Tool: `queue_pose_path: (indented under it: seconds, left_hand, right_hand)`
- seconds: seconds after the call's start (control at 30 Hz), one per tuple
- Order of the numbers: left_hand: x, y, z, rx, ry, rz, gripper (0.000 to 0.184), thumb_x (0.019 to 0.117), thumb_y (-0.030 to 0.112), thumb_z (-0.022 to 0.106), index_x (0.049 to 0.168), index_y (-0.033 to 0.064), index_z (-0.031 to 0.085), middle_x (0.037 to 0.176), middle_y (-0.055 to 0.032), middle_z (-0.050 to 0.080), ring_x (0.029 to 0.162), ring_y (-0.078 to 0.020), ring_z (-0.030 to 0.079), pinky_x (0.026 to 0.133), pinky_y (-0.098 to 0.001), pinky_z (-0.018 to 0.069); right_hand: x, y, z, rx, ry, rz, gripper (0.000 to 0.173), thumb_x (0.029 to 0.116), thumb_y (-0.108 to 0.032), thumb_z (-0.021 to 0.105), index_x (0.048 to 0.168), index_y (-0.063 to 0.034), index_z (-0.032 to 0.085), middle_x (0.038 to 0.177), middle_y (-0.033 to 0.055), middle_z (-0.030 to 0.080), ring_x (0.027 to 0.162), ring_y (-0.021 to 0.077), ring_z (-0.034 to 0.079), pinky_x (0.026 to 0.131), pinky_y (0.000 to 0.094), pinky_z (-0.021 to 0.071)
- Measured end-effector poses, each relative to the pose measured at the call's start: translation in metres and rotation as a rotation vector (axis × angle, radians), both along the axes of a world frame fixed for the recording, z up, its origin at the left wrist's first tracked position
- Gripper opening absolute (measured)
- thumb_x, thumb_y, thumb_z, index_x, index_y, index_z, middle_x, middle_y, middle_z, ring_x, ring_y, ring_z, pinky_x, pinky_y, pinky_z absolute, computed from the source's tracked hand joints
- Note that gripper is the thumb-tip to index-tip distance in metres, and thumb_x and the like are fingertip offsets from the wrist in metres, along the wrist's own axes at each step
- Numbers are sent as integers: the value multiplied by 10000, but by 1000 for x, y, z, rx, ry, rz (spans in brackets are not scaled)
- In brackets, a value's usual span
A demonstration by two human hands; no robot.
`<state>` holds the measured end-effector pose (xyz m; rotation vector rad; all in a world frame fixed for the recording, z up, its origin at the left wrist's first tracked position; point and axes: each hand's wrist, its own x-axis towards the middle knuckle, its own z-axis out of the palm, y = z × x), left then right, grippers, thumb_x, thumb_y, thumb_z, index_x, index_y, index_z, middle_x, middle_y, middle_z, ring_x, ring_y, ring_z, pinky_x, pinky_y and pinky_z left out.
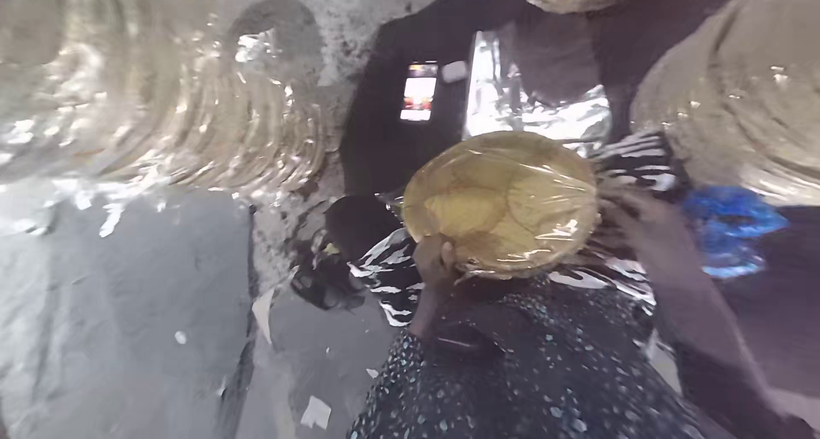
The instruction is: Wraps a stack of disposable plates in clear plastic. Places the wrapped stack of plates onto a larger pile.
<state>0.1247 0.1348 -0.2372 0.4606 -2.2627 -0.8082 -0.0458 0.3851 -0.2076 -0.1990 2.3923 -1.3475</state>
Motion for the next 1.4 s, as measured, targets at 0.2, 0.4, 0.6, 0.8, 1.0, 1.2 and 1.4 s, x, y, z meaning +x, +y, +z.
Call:
queue_pose_path:
  seconds: [0.2, 0.4, 0.6, 0.8, 1.0, 1.2, 1.4]
  left_hand:
    - [2, 3, -4, -20, -15, -18, 750, 1069, 530, 292, 688, -25, 623, 639, -110, 632, 659, -108, 650, 677, -233, 536]
    - [2, 3, -3, -16, -12, -22, 737, 1069, 529, 303, 693, -23, 614, 634, -103, 613, 648, -94, 630, 662, -212, 519]
    - [-1, 9, -9, -61, 28, -30, 734, 1077, 535, 295, 665, 6, 594, 602, -88, 597, 612, -106, 616, 637, -223, 509]
    - [-3, 12, -9, -72, -21, 90, 745, 1086, 514, 259, 669, -11, 585, 603, -119, 584, 602, -152, 616, 616, -264, 513]
    - [-8, 7, -8, 106, 8, 177, 728, 1079, 510, 304, 701, -47, 580, 620, -58, 551, 627, -37, 585, 638, -195, 495]
    - [-14, -6, -6, 187, 107, 130, 564, 1081, 331, 380, 702, -45, 564, 639, 9, 542, 651, 71, 564, 662, -116, 480]
    - [-5, -12, -13, 207, 176, 78, 608, 1087, 456, 372, 782, -16, 605, 763, 36, 615, 808, 74, 612, 776, -134, 514]
  right_hand:
    - [13, -12, -3, -42, -47, -247, 270, 964, -38, 645, 1231, 6, 641, 1118, 155, 686, 950, 206, 669, 838, 435, 555]
    - [14, -13, 4, 128, 107, -137, 177, 930, -26, 697, 1084, 58, 710, 1141, 247, 659, 970, 349, 663, 855, 530, 541]
    - [1, -14, -8, 115, 149, -29, 164, 962, -6, 640, 1073, 95, 705, 1049, 265, 657, 964, 397, 644, 877, 564, 513]
    - [-10, -5, -12, -129, -220, 22, 187, 1030, -43, 549, 1167, 29, 655, 1049, 115, 652, 880, 141, 605, 808, 349, 526]
    - [-20, 7, -4, -325, -459, 192, 216, 1044, -51, 482, 1169, -47, 658, 949, -31, 676, 802, 17, 619, 720, 213, 543]
    - [-31, 3, 0, -389, -575, 310, 223, 973, 85, 502, 985, -73, 658, 837, -81, 685, 764, -15, 642, 737, 179, 554]
    - [-19, -1, 8, -190, -283, 165, 145, 964, 34, 603, 1093, 32, 668, 1074, 58, 628, 929, 49, 596, 842, 230, 526]
